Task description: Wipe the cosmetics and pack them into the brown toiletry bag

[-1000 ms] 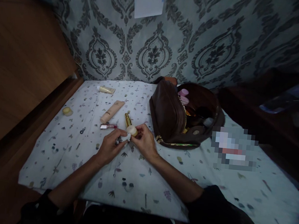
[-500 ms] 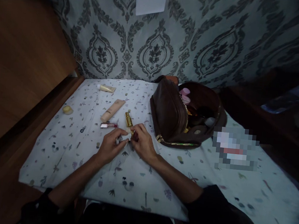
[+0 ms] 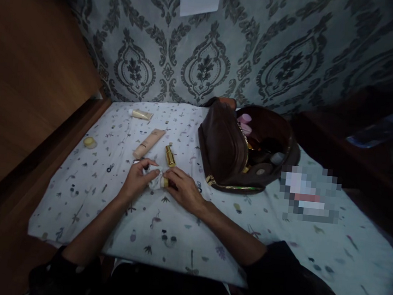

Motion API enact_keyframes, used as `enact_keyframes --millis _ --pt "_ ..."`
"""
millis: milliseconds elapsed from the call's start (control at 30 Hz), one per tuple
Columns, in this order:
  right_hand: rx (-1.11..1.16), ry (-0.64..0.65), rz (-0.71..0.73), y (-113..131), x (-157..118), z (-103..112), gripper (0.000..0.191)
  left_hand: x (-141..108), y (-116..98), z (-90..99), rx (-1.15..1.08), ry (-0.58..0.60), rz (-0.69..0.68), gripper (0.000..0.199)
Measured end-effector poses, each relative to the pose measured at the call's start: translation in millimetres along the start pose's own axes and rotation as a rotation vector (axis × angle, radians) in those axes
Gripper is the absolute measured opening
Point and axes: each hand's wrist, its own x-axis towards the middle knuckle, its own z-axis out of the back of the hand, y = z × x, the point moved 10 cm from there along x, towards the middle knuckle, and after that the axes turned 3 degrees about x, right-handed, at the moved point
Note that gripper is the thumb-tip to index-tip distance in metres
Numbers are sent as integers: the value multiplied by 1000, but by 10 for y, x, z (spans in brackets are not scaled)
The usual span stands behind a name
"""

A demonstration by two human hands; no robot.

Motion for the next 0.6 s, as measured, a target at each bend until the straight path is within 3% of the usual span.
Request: enact_keyframes --millis 167,267,433,600 --pt "219 -1 1 -9 1 19 27 -30 266 -66 -251 66 281 28" --pt "416 -53 -53 -66 17 64 25 -70 319 -116 -352 92 394 34" --pt "652 -140 -249 -299 8 59 38 -65 303 -78 -384 41 382 39" --pt "628 -229 -327 -441 -24 99 41 -44 229 -18 -261 56 242 34"
